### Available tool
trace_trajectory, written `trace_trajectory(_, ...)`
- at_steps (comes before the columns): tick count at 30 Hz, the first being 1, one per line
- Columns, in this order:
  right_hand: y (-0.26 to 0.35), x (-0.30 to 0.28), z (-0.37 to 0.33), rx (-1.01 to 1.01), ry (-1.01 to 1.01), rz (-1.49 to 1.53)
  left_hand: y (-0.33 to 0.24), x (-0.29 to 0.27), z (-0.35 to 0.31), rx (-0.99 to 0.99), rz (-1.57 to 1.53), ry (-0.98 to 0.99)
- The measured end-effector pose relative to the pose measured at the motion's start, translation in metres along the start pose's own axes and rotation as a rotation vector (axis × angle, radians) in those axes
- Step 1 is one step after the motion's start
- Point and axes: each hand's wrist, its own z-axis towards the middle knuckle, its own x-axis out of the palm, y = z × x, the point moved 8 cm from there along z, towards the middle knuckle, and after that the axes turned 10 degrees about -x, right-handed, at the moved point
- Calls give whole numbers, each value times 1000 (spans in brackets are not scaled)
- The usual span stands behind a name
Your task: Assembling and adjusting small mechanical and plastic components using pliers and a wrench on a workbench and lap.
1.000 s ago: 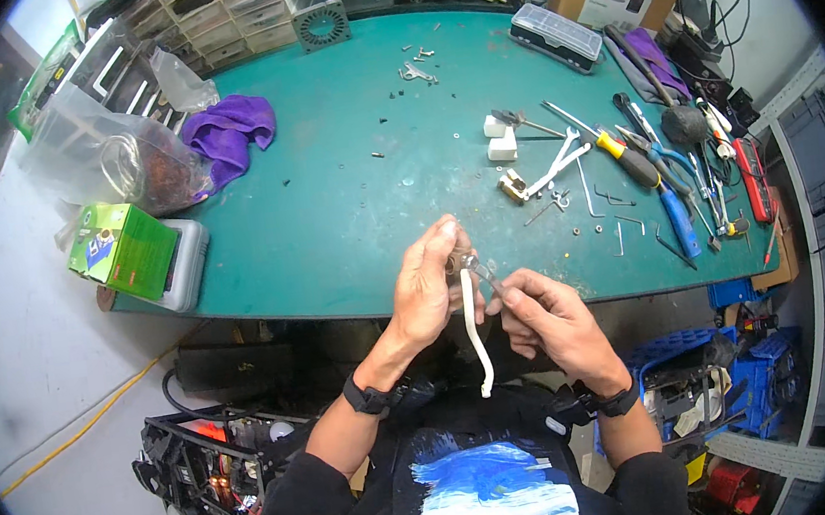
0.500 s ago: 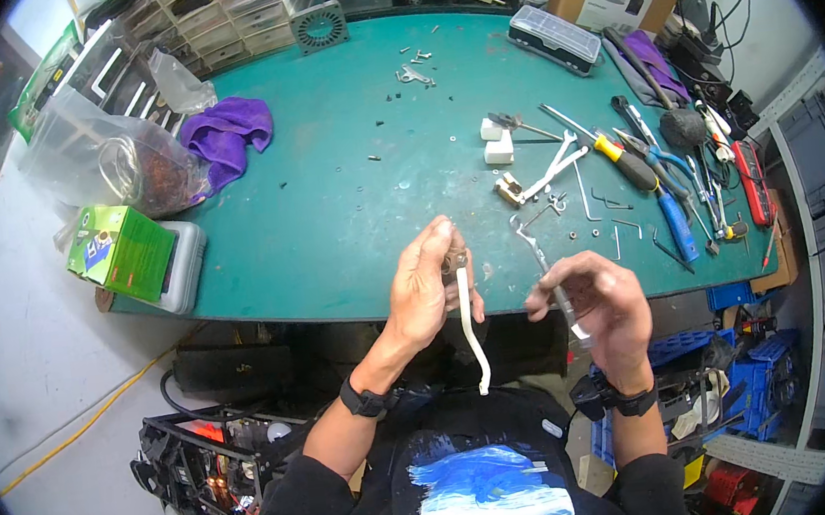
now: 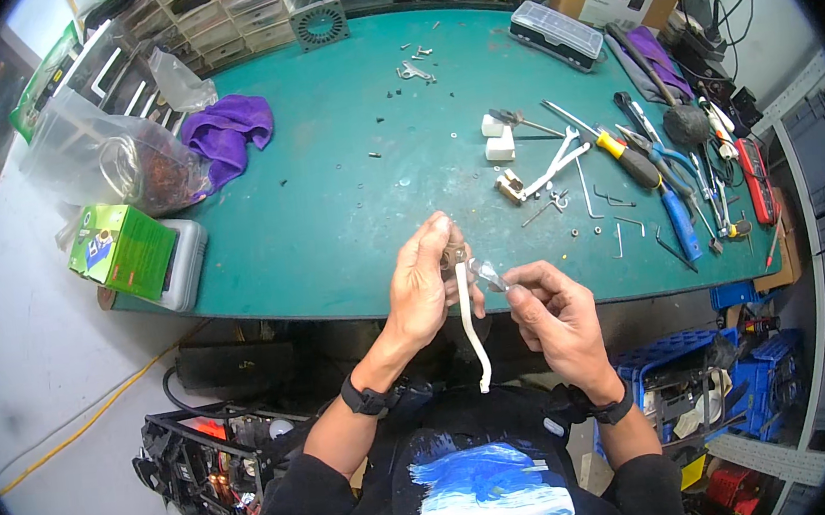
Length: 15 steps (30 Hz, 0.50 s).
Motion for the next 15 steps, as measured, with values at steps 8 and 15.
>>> trace_trajectory(8,-17,13,5,127,85,137,-6,0,-4,26,60,-141)
trace_trajectory(15,-22,30,-5,268,57,363,-10,-3,-6,190,153,-199)
